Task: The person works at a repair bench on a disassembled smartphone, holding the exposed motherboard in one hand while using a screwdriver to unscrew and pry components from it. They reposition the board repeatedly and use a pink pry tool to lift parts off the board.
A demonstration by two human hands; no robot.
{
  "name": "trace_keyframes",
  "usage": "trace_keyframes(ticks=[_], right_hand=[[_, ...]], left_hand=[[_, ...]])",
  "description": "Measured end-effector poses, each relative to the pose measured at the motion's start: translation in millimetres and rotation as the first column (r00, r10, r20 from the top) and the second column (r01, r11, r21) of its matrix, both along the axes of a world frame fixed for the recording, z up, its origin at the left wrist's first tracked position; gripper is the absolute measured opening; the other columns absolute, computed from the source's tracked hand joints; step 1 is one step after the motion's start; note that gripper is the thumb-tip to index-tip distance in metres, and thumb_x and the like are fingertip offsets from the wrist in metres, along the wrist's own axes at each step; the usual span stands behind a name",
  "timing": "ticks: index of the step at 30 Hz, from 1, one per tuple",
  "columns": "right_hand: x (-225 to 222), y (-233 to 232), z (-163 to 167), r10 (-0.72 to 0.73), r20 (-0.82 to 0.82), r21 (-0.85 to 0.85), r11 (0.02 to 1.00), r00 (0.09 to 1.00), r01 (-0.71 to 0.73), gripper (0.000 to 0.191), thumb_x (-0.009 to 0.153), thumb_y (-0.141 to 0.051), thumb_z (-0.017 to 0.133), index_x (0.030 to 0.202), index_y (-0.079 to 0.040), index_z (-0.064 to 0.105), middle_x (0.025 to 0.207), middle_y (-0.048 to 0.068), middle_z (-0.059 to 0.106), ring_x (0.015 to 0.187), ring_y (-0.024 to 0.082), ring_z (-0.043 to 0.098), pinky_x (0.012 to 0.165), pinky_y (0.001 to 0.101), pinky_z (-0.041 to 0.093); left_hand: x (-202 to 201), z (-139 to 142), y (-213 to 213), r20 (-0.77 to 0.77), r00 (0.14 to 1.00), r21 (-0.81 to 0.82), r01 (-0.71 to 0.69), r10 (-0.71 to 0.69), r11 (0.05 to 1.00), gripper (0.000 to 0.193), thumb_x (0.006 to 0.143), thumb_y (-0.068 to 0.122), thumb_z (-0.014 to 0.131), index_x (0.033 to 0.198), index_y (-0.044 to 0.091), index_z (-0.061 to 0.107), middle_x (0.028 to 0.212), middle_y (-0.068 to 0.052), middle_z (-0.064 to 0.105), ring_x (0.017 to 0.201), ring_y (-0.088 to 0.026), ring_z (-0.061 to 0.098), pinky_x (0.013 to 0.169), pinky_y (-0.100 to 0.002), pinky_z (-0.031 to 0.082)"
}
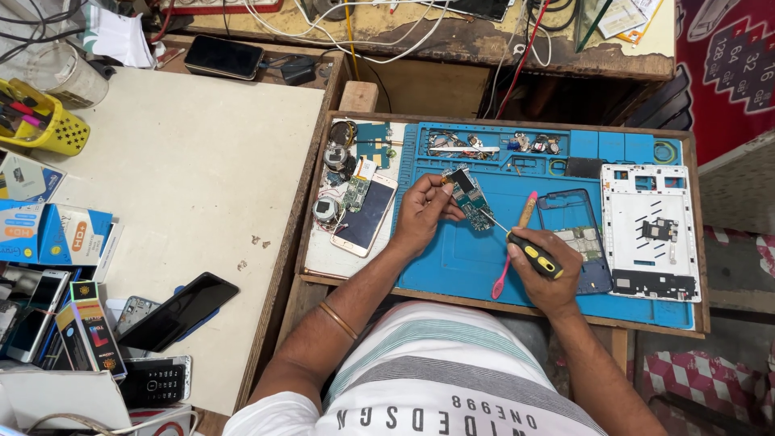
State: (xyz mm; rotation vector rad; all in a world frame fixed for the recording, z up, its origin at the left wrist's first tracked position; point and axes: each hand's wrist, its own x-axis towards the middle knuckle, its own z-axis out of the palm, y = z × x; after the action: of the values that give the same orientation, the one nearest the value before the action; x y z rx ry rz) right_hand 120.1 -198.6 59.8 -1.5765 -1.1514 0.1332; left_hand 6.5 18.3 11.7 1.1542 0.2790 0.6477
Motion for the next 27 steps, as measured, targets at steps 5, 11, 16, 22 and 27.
trace_keyframes(ticks=[5, 11, 16, 22, 27], right_hand=[[-1, -1, 2, 0.031, 0.001, -0.010, 0.999, 1.000, -0.031, 0.025, 0.090, -0.005, 0.076, 0.115, -0.002, 0.073, 0.096, 0.011, 0.076, 0.083, 0.015, 0.073, 0.073, 0.0255, 0.057], [-2, 1, 5, -0.002, 0.017, 0.005, 1.000, 1.000, 0.002, 0.025, 0.091, -0.005, 0.076, 0.116, -0.002, 0.072, 0.100, 0.012, 0.075, 0.088, 0.016, 0.073, 0.076, 0.0263, 0.058], [-4, -3, 4, -0.022, 0.017, -0.004, 1.000, 1.000, 0.022, 0.023, 0.091, -0.004, 0.077, 0.113, 0.000, 0.074, 0.097, 0.012, 0.075, 0.084, 0.017, 0.072, 0.075, 0.0272, 0.055], [-1, -3, 3, -0.031, 0.036, 0.004, 1.000, 0.999, 0.031, 0.024, 0.093, -0.004, 0.078, 0.115, 0.001, 0.072, 0.101, 0.013, 0.075, 0.089, 0.018, 0.072, 0.080, 0.0275, 0.055], [-2, 1, 8, -0.018, 0.062, -0.018, 1.000, 0.998, 0.019, 0.026, 0.092, -0.004, 0.078, 0.116, 0.001, 0.071, 0.104, 0.014, 0.075, 0.092, 0.019, 0.073, 0.082, 0.0277, 0.056]], left_hand=[[0, -1, 0, -0.001, 1.000, -0.010, -0.002, 0.002, 1.000, 0.022, 0.109, 0.023, 0.054, 0.115, 0.003, 0.057, 0.091, -0.010, 0.072, 0.080, -0.016, 0.075, 0.069, -0.028, 0.064], [1, -5, 1, 0.003, 1.000, -0.015, -0.001, 0.001, 1.000, 0.022, 0.109, 0.023, 0.055, 0.115, 0.003, 0.057, 0.089, -0.010, 0.070, 0.079, -0.017, 0.075, 0.069, -0.029, 0.064], [0, -12, 1, 0.005, 1.000, -0.035, -0.011, 0.011, 0.999, 0.022, 0.108, 0.023, 0.057, 0.115, 0.003, 0.057, 0.091, -0.011, 0.071, 0.078, -0.018, 0.074, 0.069, -0.029, 0.065], [1, -17, 2, 0.011, 1.000, -0.019, -0.001, 0.002, 1.000, 0.023, 0.109, 0.025, 0.057, 0.116, 0.002, 0.057, 0.090, -0.010, 0.071, 0.079, -0.017, 0.075, 0.069, -0.028, 0.064], [1, -14, -3, -0.016, 1.000, 0.013, 0.020, -0.020, 1.000, 0.024, 0.107, 0.025, 0.058, 0.116, 0.003, 0.057, 0.091, -0.008, 0.069, 0.078, -0.016, 0.074, 0.068, -0.028, 0.063]])
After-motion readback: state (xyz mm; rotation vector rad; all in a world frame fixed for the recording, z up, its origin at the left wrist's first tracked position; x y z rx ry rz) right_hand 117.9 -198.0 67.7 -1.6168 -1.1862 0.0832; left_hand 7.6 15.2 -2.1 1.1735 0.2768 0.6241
